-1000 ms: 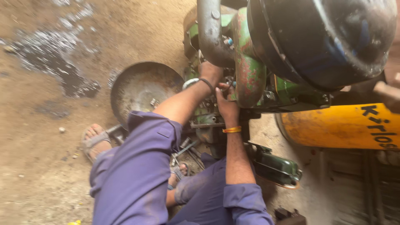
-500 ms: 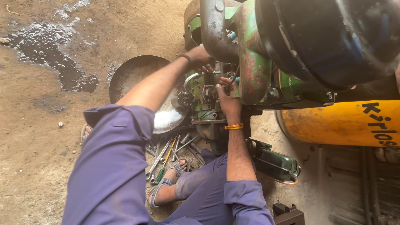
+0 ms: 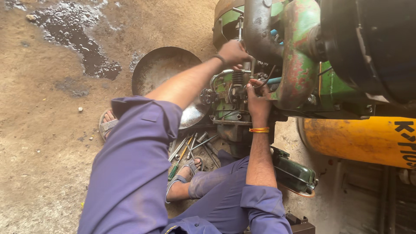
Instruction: The person sits on the ground and uses a wrench to tighten bolts on a green engine. They repeatedly adjust the tool and reposition their hands to work on different fasteners while a second person stands nearby.
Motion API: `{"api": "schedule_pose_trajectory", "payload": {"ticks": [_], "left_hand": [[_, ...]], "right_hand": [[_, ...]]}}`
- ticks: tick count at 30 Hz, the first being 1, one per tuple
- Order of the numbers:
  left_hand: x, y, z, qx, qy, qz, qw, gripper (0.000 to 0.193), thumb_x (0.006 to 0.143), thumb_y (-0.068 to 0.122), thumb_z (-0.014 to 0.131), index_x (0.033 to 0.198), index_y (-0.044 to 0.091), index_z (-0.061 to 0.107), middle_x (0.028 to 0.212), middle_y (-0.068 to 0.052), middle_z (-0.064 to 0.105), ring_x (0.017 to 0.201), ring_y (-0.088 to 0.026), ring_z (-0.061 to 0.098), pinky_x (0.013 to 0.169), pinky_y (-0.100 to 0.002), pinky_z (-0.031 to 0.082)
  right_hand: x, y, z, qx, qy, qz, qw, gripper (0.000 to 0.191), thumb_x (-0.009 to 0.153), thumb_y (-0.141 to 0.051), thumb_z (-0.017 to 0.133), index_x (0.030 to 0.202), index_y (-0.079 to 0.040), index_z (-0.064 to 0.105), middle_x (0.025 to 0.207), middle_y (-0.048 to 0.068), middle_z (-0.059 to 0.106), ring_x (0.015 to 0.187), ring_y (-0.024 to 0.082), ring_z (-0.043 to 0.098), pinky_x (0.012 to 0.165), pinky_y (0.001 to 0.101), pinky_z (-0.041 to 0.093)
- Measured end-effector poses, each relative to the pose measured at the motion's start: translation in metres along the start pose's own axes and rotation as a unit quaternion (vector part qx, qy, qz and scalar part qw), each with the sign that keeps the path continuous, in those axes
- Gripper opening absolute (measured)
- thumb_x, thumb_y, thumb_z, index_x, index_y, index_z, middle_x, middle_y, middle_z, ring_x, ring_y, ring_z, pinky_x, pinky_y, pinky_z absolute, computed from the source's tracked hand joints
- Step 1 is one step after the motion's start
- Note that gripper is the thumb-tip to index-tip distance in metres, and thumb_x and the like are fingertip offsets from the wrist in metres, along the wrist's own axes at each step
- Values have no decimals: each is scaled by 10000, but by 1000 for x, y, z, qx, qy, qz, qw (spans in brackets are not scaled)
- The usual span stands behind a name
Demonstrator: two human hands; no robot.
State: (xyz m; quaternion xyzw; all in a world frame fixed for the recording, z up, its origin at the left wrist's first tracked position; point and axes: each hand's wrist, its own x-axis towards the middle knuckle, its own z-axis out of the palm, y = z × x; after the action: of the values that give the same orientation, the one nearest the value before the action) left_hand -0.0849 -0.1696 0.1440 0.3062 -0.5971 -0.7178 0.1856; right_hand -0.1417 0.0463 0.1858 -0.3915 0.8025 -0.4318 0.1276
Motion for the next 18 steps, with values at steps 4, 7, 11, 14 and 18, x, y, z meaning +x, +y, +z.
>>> {"api": "schedule_pose_trajectory", "payload": {"ticks": [4,7,11,14,18], "left_hand": [[7,1,43,61,134,26,989,293,688,256,859,837,19,775,759,-140,765,641,-200,756,578,-324,595],[14,0,58,114,230,15,966,335,697,306,897,838,21,793,788,-181,742,691,-267,748,621,-335,552],[26,-8,50,12,131,-16,991,296,747,290,858,804,10,783,736,-156,756,603,-213,737,542,-329,559],[39,-16,46,-95,29,-51,994,158,755,145,787,765,-11,762,694,-154,747,547,-201,737,456,-362,551],[45,-29,54,-138,7,-157,978,116,800,51,728,707,-18,723,641,-166,721,546,-233,756,440,-403,606]], "right_hand": [[-2,-3,0,-31,20,-27,999,142,948,-111,762,1085,-77,746,984,8,743,884,83,664,817,263,539],[-1,-4,0,0,10,-2,1000,151,945,-121,746,1087,-71,739,967,3,743,876,68,680,802,252,545],[-1,-3,-1,21,-2,-1,1000,143,954,-118,741,1088,-68,739,982,10,748,881,68,683,810,246,545],[-1,0,-2,6,-1,-8,1000,143,959,-118,742,1092,-64,744,992,19,744,891,72,673,810,248,543],[0,4,0,13,11,3,1000,154,953,-121,754,1086,-47,735,1004,27,738,900,79,666,820,249,539]]}}
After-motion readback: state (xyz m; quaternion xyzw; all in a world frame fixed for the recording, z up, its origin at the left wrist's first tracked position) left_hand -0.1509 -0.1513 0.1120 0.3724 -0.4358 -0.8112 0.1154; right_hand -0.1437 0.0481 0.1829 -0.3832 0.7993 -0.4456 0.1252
